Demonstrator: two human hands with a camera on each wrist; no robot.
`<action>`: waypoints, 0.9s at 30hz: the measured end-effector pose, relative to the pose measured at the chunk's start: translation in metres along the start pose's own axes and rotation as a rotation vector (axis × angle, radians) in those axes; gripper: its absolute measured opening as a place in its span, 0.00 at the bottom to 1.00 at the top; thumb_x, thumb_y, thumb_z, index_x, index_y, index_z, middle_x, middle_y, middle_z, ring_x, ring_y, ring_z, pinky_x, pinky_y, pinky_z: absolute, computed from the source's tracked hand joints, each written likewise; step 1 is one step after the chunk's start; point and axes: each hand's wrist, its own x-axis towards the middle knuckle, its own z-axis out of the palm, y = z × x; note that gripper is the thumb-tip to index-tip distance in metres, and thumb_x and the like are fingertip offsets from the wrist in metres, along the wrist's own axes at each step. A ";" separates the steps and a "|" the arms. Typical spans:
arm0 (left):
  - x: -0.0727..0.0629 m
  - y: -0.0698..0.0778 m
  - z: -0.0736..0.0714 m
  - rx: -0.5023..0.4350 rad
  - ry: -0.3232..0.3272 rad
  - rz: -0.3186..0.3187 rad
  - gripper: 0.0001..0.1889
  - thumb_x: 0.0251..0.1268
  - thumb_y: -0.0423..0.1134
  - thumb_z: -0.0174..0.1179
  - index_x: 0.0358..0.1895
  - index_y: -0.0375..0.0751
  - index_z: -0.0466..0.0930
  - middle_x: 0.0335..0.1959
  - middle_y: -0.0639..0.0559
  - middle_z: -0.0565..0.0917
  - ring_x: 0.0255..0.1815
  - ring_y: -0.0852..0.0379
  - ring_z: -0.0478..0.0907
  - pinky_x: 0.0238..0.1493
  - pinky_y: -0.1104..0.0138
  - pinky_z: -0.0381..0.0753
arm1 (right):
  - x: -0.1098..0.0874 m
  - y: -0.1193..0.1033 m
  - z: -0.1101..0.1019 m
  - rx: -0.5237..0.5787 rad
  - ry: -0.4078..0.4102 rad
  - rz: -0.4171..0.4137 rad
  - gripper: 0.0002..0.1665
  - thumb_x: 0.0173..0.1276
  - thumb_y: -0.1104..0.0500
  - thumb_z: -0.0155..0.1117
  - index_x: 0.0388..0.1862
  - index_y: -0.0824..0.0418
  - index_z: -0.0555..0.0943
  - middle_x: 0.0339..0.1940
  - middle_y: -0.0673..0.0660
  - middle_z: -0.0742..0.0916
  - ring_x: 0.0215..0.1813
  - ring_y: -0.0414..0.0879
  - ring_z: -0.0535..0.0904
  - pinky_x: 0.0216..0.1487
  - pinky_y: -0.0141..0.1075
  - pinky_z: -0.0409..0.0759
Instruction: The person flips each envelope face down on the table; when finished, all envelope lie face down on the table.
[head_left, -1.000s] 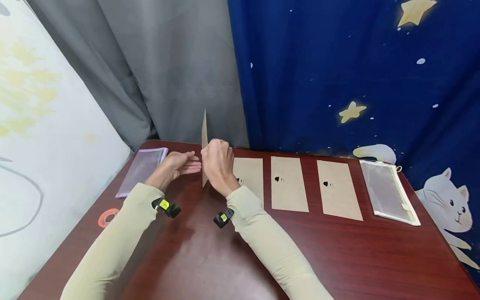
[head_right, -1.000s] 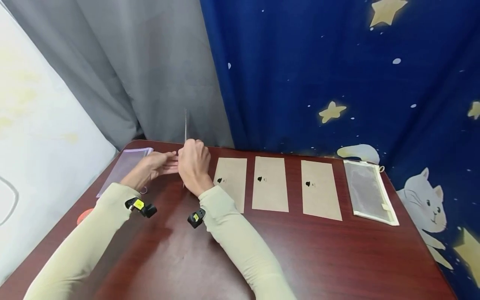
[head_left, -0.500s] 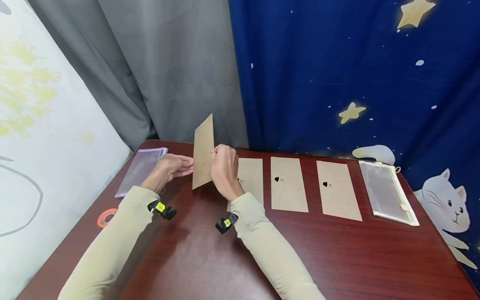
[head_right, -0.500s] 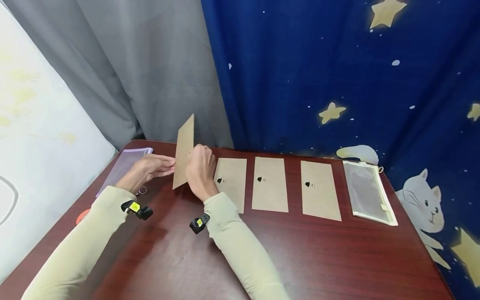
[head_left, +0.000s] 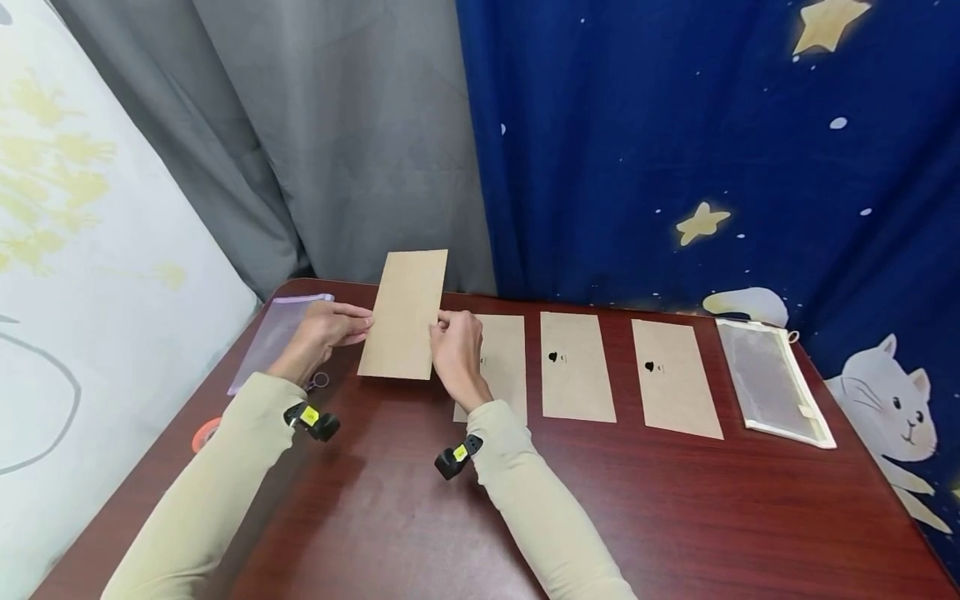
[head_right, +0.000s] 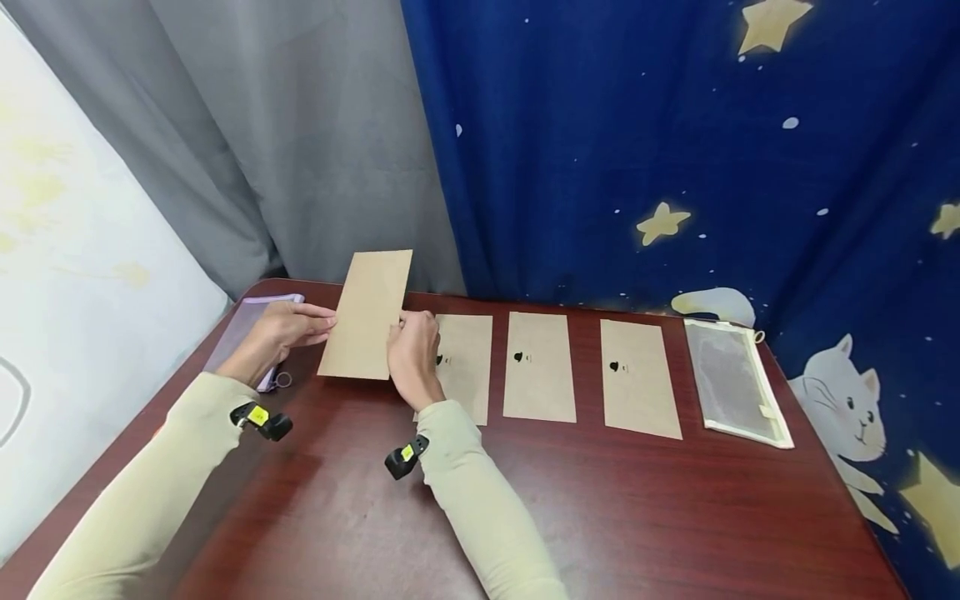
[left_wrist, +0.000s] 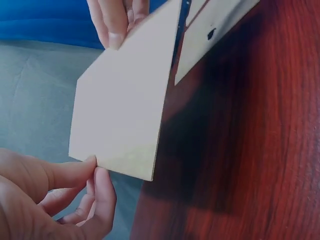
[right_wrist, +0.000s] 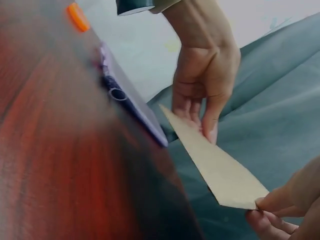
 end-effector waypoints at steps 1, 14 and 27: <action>0.000 -0.001 0.000 0.006 0.003 0.007 0.20 0.67 0.26 0.62 0.60 0.20 0.76 0.24 0.62 0.85 0.26 0.70 0.84 0.41 0.70 0.89 | 0.000 0.003 0.002 -0.002 0.004 -0.003 0.14 0.68 0.67 0.67 0.52 0.66 0.87 0.38 0.59 0.92 0.43 0.51 0.89 0.41 0.39 0.88; 0.003 -0.010 -0.002 0.020 0.028 0.002 0.20 0.66 0.26 0.63 0.59 0.20 0.77 0.24 0.61 0.86 0.26 0.70 0.84 0.42 0.69 0.89 | -0.001 0.019 0.021 0.042 0.018 0.074 0.13 0.66 0.67 0.69 0.49 0.63 0.89 0.42 0.58 0.92 0.47 0.49 0.89 0.47 0.40 0.88; 0.011 -0.029 0.000 0.184 0.099 0.083 0.13 0.62 0.25 0.65 0.48 0.20 0.84 0.27 0.50 0.89 0.23 0.69 0.83 0.36 0.66 0.90 | 0.003 0.034 0.036 -0.072 -0.051 0.044 0.36 0.67 0.68 0.67 0.11 0.52 0.55 0.14 0.46 0.56 0.19 0.40 0.51 0.22 0.29 0.49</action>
